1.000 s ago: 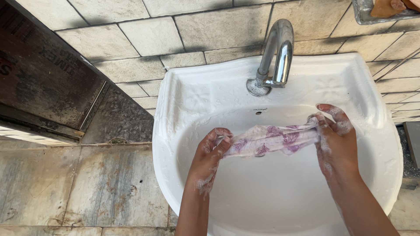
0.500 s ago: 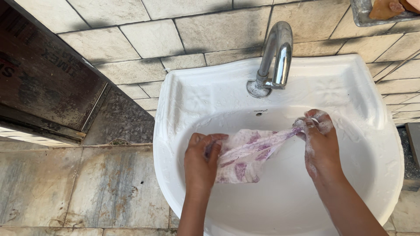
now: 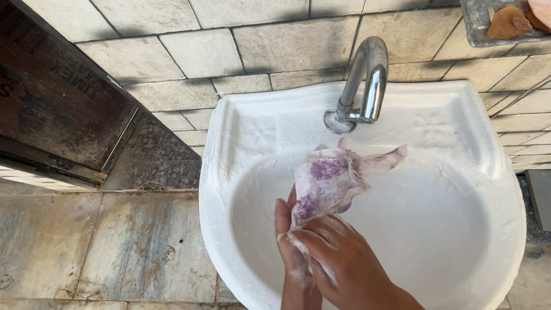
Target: The person scrubs a white bathroom sink with a soapy cloth, working on the basin, rim, and faucet area. The person repeatedly wipes and scrubs the sink surfaces, rinses the cloth under the running tap, and continues cleaning until the sink appears clean.
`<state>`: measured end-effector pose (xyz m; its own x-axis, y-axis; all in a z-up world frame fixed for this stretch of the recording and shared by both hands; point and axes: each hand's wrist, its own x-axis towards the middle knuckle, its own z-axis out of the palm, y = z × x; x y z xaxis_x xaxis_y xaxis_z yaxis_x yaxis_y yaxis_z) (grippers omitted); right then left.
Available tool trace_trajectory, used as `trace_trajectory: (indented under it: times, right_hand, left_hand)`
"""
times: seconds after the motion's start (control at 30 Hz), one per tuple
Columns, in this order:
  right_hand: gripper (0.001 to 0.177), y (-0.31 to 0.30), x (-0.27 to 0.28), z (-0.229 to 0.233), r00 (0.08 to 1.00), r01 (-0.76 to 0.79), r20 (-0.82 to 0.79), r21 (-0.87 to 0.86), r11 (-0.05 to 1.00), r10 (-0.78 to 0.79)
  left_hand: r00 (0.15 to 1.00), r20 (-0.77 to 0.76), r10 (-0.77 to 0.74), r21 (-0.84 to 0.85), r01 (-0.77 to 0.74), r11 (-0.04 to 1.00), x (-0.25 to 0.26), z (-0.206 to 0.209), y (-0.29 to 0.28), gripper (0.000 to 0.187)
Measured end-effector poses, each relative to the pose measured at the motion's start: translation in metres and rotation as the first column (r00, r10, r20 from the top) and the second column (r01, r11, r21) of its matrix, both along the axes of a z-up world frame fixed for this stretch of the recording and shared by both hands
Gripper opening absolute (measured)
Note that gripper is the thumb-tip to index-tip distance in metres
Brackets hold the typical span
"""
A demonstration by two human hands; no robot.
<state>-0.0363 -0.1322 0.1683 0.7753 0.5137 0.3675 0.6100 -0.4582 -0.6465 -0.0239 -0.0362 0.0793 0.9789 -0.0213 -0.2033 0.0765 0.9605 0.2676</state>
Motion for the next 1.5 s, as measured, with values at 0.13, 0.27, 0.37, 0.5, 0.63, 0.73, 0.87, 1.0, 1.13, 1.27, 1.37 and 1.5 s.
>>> trace_trajectory:
  times: [0.13,0.27,0.37,0.5,0.63,0.73,0.87,1.0,1.13,1.27,1.37,1.5]
  right_hand:
    - [0.028,-0.021,0.007,-0.021,0.998,0.037,-0.063,0.109,0.993,-0.031]
    - [0.018,-0.061,0.072,-0.049,0.891,0.403,-0.275,0.110,0.908,-0.362]
    - [0.034,-0.104,0.143,-0.062,0.943,0.333,0.136,-0.318,0.888,-0.305]
    - [0.067,-0.147,0.181,-0.084,0.963,0.174,0.270,-0.595,0.784,-0.009]
    - [0.067,-0.161,0.197,-0.098,0.971,0.143,0.234,-0.727,0.672,0.047]
    - [0.058,-0.163,0.203,-0.095,0.997,0.073,0.081,-0.956,0.284,0.018]
    - [0.068,-0.165,0.205,-0.098,0.979,0.108,0.185,-0.829,0.548,0.088]
    - [0.070,-0.165,0.206,-0.099,0.963,0.109,0.237,-0.778,0.619,0.127]
    - [0.068,-0.163,0.207,-0.097,0.988,0.097,0.138,-0.897,0.432,0.063]
    - [0.078,-0.159,0.203,-0.093,0.969,0.143,0.234,-0.787,0.600,0.077]
    - [0.084,-0.156,0.204,-0.087,0.966,0.151,0.248,-0.772,0.617,0.074]
    - [0.067,-0.154,0.206,-0.086,0.991,0.110,0.128,-0.927,0.359,0.027]
  left_hand:
    - [0.996,-0.030,0.089,0.055,-0.087,0.995,0.014,0.012,0.025,0.074]
    - [0.939,-0.220,0.265,0.422,-0.153,0.893,0.032,0.023,0.067,0.048]
    - [0.873,-0.265,0.411,0.810,-0.030,0.586,0.045,0.041,0.095,0.034]
    - [0.986,0.157,0.057,0.732,-0.077,-0.677,0.092,0.037,0.132,0.016]
    - [0.995,-0.010,-0.104,0.225,-0.099,-0.969,0.129,-0.005,0.140,0.066]
    - [1.000,0.015,-0.012,0.168,-0.014,-0.986,0.150,-0.020,0.143,0.065]
    - [0.999,0.006,0.045,0.347,0.040,-0.937,0.175,-0.014,0.149,0.058]
    - [0.958,0.198,-0.207,0.309,-0.261,-0.915,0.133,-0.008,0.137,0.058]
    - [0.956,-0.141,-0.255,0.291,-0.206,-0.934,0.113,-0.018,0.119,0.072]
    - [0.947,-0.193,-0.255,0.156,-0.227,-0.961,0.141,-0.013,0.149,0.068]
    - [0.963,-0.112,-0.246,0.193,-0.222,-0.956,0.169,-0.006,0.163,0.058]
    - [0.986,0.041,-0.162,0.309,-0.166,-0.936,0.175,-0.002,0.159,0.057]
